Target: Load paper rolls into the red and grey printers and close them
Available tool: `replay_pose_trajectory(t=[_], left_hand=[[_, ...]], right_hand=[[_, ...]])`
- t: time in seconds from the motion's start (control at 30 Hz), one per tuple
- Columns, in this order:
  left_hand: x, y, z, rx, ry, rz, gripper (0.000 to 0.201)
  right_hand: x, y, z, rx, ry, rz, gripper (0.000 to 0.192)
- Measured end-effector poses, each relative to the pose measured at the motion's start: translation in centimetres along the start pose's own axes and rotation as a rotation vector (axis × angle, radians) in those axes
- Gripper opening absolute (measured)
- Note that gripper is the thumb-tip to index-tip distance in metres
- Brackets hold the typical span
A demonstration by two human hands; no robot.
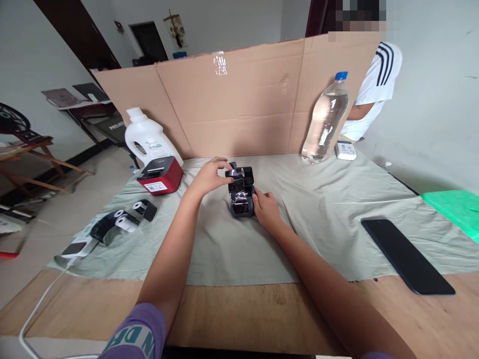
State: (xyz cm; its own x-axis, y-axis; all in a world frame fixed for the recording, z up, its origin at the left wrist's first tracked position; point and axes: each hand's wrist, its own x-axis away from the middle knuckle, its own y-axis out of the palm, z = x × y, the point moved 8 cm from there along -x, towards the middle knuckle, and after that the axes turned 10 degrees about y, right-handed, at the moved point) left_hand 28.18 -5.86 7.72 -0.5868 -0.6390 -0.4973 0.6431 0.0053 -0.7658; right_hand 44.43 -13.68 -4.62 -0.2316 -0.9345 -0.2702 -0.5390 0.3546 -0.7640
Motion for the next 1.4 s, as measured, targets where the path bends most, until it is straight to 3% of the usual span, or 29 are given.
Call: replay_pose_trajectory(t=[0.2, 0.33, 0.47, 0.63, 0.83, 1.03, 1.3, 1.4], left_hand=[[1.7, -4.2, -0.3, 0.231, -0.005, 0.04, 0.028], [2.2, -5.0, 1.2, 0.231, 0.01, 0.029, 0.025], [3.7, -3.3, 3.1, 0.311, 0.024, 0.035, 0.033], [8.6, 0.3, 3.1, 0.453, -0.018, 0.115, 0.053], [13.1, 2.0, 2.0, 0.498, 0.037, 0.178, 0.034], [14.0, 2.5, 1.2, 0.504, 0.079, 0.122, 0.033], [14.2, 4.4, -0.7, 0.791, -0.13, 0.07, 0.03], [14.1, 4.5, -0.6, 0.845, -0.157, 0.032, 0.041]], right_hand=[[0.1, -0.2, 0.0, -0.038, 0.004, 0.008, 0.047], [0.6, -2.0, -1.3, -0.214, -0.072, 0.103, 0.043], [1.4, -3.5, -4.1, -0.489, -0.148, 0.047, 0.047], [3.1, -3.0, -7.3, -0.783, -0.124, -0.137, 0.045], [5.0, -0.2, -7.7, -0.899, 0.023, -0.225, 0.03], [6.3, 1.8, -7.1, -0.92, 0.046, -0.241, 0.028], [6.6, 2.6, -7.1, -0.78, -0.033, -0.252, 0.043], [6.5, 2.4, -7.1, -0.804, -0.02, -0.249, 0.049]])
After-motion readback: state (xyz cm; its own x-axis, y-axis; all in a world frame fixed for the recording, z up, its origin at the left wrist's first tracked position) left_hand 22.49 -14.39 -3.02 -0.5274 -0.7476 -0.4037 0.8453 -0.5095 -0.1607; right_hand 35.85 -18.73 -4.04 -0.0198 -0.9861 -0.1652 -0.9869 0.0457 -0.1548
